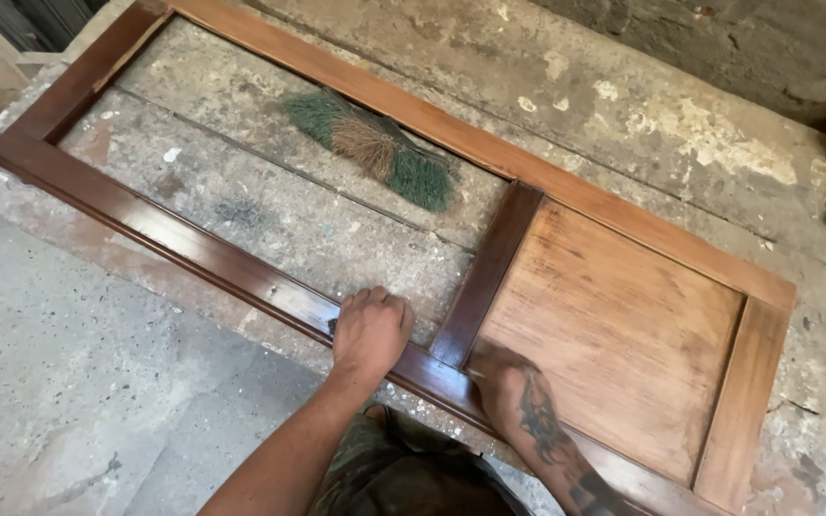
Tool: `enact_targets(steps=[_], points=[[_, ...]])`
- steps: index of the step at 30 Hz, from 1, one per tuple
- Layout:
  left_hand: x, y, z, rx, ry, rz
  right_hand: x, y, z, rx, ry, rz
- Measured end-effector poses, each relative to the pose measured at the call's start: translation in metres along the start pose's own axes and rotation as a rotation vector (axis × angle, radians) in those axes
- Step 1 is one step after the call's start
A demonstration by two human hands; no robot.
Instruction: Sanding a wooden door frame with sandpaper on a workbench
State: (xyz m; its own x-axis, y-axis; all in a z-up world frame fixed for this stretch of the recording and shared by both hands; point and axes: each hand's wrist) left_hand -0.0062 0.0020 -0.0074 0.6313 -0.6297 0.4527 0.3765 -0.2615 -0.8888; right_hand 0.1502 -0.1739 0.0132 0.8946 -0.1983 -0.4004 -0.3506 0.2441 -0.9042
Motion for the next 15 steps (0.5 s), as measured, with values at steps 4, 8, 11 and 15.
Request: enact_targets(steps=[4, 8, 11, 15], points=[[-0.004, 0.008, -0.001, 0.044, 0.020, 0.028, 0.000, -0.015, 0.002, 0.000, -0.042, 0.031], [-0.006, 0.009, -0.001, 0.024, 0.024, 0.019, 0.006, -0.012, -0.001, -0.119, 0.131, 0.072], [-0.008, 0.009, 0.000, 0.036, 0.033, 0.025, 0.001, -0.003, 0.007, -0.085, 0.066, 0.091], [-0.006, 0.002, 0.002, 0.092, 0.114, 0.069, 0.014, -0.046, -0.022, -0.216, 0.262, 0.016]])
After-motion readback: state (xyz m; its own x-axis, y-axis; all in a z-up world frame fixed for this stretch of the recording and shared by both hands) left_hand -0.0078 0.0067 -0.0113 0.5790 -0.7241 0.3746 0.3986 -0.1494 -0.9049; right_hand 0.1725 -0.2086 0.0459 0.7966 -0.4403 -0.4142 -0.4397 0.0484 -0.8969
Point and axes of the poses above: each hand's wrist, its own z-axis towards the middle knuckle, its own y-axis out of the palm, x = y × z, and after that the axes turned 8 degrees about -z, right-handed
